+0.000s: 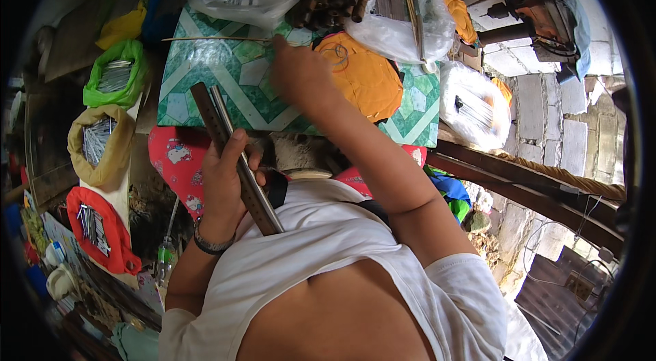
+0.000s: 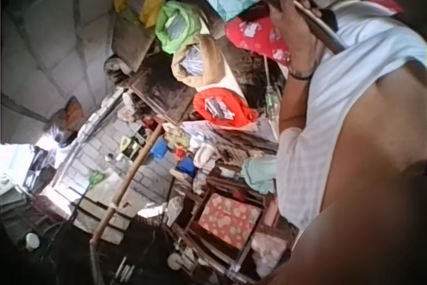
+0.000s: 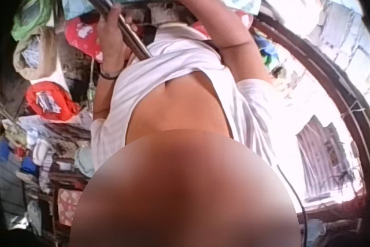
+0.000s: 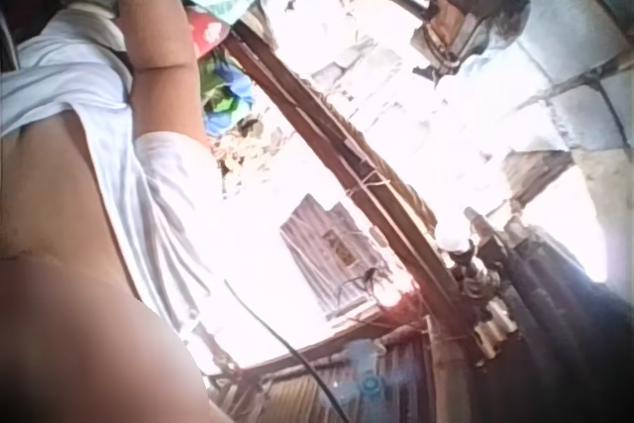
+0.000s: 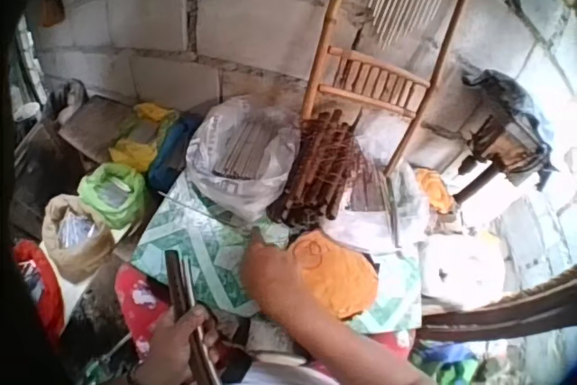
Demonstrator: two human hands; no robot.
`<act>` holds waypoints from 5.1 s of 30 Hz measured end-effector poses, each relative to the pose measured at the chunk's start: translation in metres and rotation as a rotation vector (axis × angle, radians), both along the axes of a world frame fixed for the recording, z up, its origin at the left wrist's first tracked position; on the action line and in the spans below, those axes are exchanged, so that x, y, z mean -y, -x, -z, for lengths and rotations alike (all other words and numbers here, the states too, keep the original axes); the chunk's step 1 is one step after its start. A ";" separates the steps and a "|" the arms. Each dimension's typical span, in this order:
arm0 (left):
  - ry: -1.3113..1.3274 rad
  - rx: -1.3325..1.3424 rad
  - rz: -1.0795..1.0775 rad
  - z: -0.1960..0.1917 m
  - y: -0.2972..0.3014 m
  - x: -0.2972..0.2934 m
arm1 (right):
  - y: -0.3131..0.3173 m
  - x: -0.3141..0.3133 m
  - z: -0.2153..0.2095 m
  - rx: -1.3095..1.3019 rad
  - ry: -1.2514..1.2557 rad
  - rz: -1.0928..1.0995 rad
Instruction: The person sits on the floor and assembles metal rods and thin rods by inserting them into a cylindrical tool and securing them with a rubber band. They then gather and align multiple thin metal rods on the table.
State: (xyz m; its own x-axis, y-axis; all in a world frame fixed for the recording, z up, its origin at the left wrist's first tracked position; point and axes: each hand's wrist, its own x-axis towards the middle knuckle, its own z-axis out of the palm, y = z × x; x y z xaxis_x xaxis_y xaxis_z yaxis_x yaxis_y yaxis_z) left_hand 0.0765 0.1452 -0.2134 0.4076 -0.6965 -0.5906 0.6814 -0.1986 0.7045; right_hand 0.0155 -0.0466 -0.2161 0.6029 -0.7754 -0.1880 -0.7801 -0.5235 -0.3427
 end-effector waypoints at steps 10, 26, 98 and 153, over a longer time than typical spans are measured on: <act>0.028 0.081 -0.015 -0.006 0.005 0.010 | 0.089 0.017 -0.015 0.261 0.341 0.061; 0.039 0.114 0.030 -0.008 0.019 0.023 | 0.175 0.192 0.010 0.131 0.203 0.677; 0.071 0.050 0.217 -0.003 0.037 0.048 | 0.142 0.057 -0.012 0.438 0.136 0.018; 0.278 0.186 0.671 -0.032 0.055 0.053 | 0.189 0.049 -0.032 0.583 -1.583 0.017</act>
State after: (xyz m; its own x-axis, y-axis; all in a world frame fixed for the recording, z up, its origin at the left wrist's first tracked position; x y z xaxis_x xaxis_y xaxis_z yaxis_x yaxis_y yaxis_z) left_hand 0.0216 0.0920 -0.1810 -0.0810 -0.9441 -0.3195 0.3419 -0.3274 0.8809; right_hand -0.1736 -0.0961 -0.1844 0.8619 -0.0627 -0.5032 -0.3707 0.5991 -0.7097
